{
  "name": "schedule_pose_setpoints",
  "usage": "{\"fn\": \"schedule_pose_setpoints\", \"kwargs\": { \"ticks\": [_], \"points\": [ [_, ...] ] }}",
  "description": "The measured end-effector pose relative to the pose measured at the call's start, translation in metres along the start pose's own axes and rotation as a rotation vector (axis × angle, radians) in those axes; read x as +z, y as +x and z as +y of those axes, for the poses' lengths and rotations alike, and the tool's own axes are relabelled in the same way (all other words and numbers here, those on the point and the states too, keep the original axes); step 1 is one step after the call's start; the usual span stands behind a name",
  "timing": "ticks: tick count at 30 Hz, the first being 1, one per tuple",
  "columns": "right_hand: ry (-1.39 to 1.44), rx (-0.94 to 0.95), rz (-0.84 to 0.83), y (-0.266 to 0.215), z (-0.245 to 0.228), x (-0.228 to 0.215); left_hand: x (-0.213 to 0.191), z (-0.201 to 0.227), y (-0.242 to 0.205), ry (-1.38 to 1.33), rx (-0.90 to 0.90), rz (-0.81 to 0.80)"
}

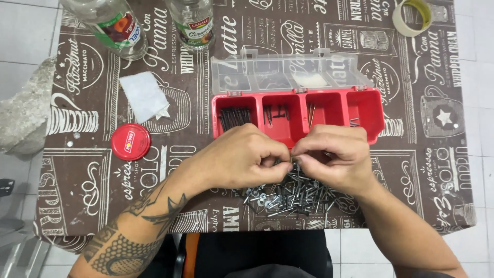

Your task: The person sorts a mixed pile of screws and washers by hand into the compartments of a red plastic organizer box. They pick up individual screws, separate them by type, and place them into the appropriate sections of the box.

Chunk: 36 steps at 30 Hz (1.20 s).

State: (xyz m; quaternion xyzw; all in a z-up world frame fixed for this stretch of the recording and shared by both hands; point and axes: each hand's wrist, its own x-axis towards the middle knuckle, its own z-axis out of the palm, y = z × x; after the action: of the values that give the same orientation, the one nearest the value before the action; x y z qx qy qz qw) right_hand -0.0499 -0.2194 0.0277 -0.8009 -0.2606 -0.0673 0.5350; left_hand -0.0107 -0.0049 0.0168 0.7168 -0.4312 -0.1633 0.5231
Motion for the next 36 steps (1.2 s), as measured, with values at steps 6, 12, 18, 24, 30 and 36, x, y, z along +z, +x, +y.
{"fn": "schedule_pose_setpoints", "kwargs": {
  "ticks": [6,12,18,24,30,36],
  "points": [
    [0.001,0.034,-0.001,0.006,0.002,-0.007,0.005,-0.005,0.001,-0.084,0.001,0.085],
    [-0.134,0.133,0.003,0.002,0.003,-0.017,0.004,-0.007,0.002,-0.052,0.076,0.331],
    [-0.621,-0.114,-0.500,-0.004,0.003,-0.045,-0.028,-0.007,-0.001,0.122,0.187,0.495],
    [-1.031,0.306,-0.858,-0.019,0.003,-0.044,-0.031,-0.025,-0.002,0.207,0.101,0.600],
    [-1.049,0.316,-0.950,-0.018,-0.002,-0.033,-0.025,-0.029,0.001,0.218,0.112,0.539],
    [-1.083,0.342,-0.856,-0.019,0.004,-0.052,-0.025,-0.031,-0.001,0.247,0.146,0.541]
  ]
}}
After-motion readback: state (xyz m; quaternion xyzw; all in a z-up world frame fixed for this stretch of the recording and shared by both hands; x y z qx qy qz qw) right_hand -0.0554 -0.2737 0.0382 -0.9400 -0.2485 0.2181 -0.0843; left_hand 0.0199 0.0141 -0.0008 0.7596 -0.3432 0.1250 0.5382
